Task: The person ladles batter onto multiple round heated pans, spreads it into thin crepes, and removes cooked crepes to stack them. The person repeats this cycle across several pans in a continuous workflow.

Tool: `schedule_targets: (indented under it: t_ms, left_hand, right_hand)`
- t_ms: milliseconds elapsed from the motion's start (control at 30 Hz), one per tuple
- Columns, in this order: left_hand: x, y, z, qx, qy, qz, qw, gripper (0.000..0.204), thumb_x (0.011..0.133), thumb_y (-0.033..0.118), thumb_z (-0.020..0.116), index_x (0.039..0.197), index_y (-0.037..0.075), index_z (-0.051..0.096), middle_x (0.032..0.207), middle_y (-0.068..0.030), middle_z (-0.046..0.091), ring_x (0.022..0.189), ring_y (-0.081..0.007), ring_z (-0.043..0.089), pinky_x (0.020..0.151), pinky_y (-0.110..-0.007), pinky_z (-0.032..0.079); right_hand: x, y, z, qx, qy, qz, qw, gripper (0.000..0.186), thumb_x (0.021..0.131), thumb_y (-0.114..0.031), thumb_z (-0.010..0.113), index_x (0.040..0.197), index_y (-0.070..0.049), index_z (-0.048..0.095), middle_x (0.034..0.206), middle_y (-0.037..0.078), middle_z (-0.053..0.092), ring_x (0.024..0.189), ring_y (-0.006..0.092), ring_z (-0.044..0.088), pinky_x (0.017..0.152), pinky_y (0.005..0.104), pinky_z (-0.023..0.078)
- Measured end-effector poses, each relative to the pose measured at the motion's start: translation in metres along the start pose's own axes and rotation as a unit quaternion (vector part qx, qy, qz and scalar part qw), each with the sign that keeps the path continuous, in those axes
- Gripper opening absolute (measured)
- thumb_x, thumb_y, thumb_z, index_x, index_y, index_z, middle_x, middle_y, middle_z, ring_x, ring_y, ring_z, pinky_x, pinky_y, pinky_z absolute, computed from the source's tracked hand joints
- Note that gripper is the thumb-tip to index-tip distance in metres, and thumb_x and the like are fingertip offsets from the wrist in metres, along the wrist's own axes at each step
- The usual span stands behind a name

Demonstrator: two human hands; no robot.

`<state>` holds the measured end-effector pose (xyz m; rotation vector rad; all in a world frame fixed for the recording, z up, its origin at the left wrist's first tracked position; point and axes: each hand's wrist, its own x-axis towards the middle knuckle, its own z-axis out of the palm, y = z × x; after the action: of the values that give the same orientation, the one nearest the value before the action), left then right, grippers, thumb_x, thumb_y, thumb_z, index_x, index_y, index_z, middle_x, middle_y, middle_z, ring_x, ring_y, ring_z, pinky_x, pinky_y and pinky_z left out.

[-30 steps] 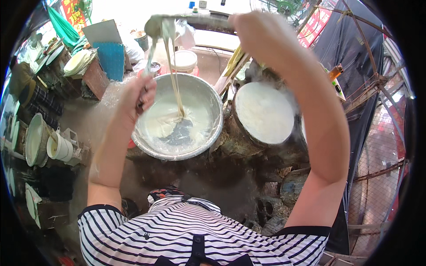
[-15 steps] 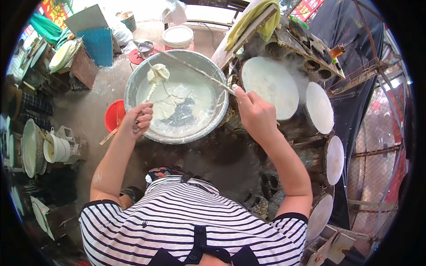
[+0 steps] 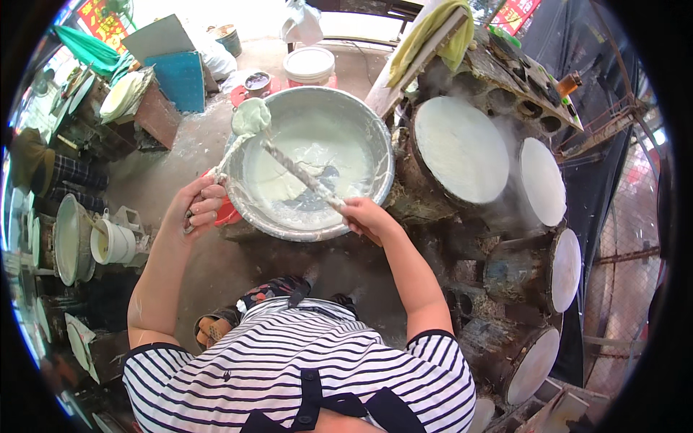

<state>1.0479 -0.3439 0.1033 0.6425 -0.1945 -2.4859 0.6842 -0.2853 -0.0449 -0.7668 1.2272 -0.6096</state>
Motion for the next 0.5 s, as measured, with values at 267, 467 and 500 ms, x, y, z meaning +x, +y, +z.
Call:
schedule_targets:
  t_ms: [267, 467, 500]
  left_hand:
    - [0.007, -0.008, -0.043, 0.088, 0.14, 0.011, 0.986, 0.03, 0.095, 0.026, 0.04, 0.067, 0.014, 0.039, 0.044, 0.0046, 0.033, 0.029, -0.0058, 0.026, 0.025, -0.021, 0.021]
    - [0.087, -0.014, -0.09, 0.068, 0.167, 0.043, 0.983, 0.018, 0.093, 0.015, 0.044, 0.077, 0.011, 0.04, 0.056, 0.0041, 0.038, 0.039, -0.0043, 0.034, 0.029, -0.019, 0.024]
    - [0.093, -0.014, -0.092, 0.049, 0.152, 0.04, 0.986, 0.016, 0.093, 0.014, 0.044, 0.079, 0.01, 0.04, 0.058, 0.0039, 0.039, 0.041, -0.0043, 0.034, 0.029, -0.018, 0.024]
  right_hand:
    - [0.006, -0.056, -0.007, -0.205, 0.132, -0.12, 0.962, 0.018, 0.087, -0.017, 0.05, 0.096, -0.005, 0.06, 0.067, 0.012, 0.059, 0.055, 0.0226, 0.056, 0.048, 0.0314, 0.043]
    - [-0.05, 0.007, 0.031, -0.601, 0.217, -0.195, 0.744, 0.019, 0.087, -0.018, 0.049, 0.101, -0.009, 0.057, 0.074, 0.014, 0.061, 0.067, 0.0336, 0.062, 0.059, 0.0454, 0.049]
    - [-0.063, 0.02, 0.028, -0.597, 0.241, -0.198, 0.739, 0.019, 0.086, -0.018, 0.05, 0.102, -0.009, 0.057, 0.073, 0.012, 0.06, 0.064, 0.0317, 0.061, 0.056, 0.0434, 0.049]
